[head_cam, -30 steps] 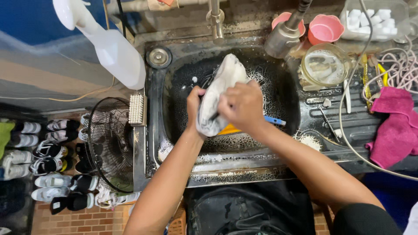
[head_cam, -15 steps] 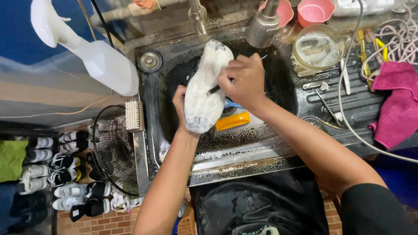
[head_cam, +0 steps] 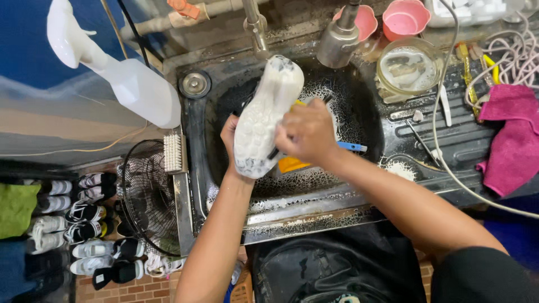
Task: The person scrubs a white sneaker with a yellow brush in a sink filled with soapy water. They repeatedly scrub the upper, sides, and sole of the shoe, turning it to reach different areas. The person rinses the shoe under running water and continues scrubbing until the end of the clip.
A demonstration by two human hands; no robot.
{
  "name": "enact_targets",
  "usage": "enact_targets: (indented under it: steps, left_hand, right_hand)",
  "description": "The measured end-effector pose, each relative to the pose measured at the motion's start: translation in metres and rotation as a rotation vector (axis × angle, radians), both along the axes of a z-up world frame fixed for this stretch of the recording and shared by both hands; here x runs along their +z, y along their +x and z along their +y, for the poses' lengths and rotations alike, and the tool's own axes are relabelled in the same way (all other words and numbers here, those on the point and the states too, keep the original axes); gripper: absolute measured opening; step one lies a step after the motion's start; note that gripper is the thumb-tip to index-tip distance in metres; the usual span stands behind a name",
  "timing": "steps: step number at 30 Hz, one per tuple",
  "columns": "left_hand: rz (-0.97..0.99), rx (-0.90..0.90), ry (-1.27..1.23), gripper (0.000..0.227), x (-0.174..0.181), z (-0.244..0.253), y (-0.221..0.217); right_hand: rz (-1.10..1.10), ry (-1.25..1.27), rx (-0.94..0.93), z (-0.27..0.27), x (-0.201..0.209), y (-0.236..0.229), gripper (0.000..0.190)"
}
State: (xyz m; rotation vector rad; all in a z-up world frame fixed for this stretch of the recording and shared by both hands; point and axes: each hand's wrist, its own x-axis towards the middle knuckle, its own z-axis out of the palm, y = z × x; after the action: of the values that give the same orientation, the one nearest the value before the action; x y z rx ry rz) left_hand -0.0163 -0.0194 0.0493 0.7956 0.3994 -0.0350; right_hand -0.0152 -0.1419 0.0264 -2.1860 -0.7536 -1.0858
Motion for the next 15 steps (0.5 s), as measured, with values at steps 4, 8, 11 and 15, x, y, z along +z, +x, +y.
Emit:
enact_targets:
  steps: [4, 8, 11, 15]
  left_hand:
    - [0.044, -0.088, 0.069, 0.01, -0.026, 0.009, 0.004]
    - [-0.002, -0.148, 0.154, 0.009, -0.035, 0.002, 0.007]
    - [0.055, -0.236, 0.104, 0.01, -0.052, 0.004, 0.011]
    - [0.231, -0.287, 0.097, 0.011, -0.027, -0.004, 0.003]
  right_hand:
    - [-0.023, 0.065, -0.187, -0.035, -0.01, 0.043, 0.03]
    - [0.0, 0.054, -0.118, -0.01, 0.01, 0.012, 0.034]
    - [0.022, 0.107, -0.038, -0.009, 0.012, 0.016, 0.036]
    - [-0.01, 0.044, -0.214, -0.031, 0.024, 0.033, 0.036]
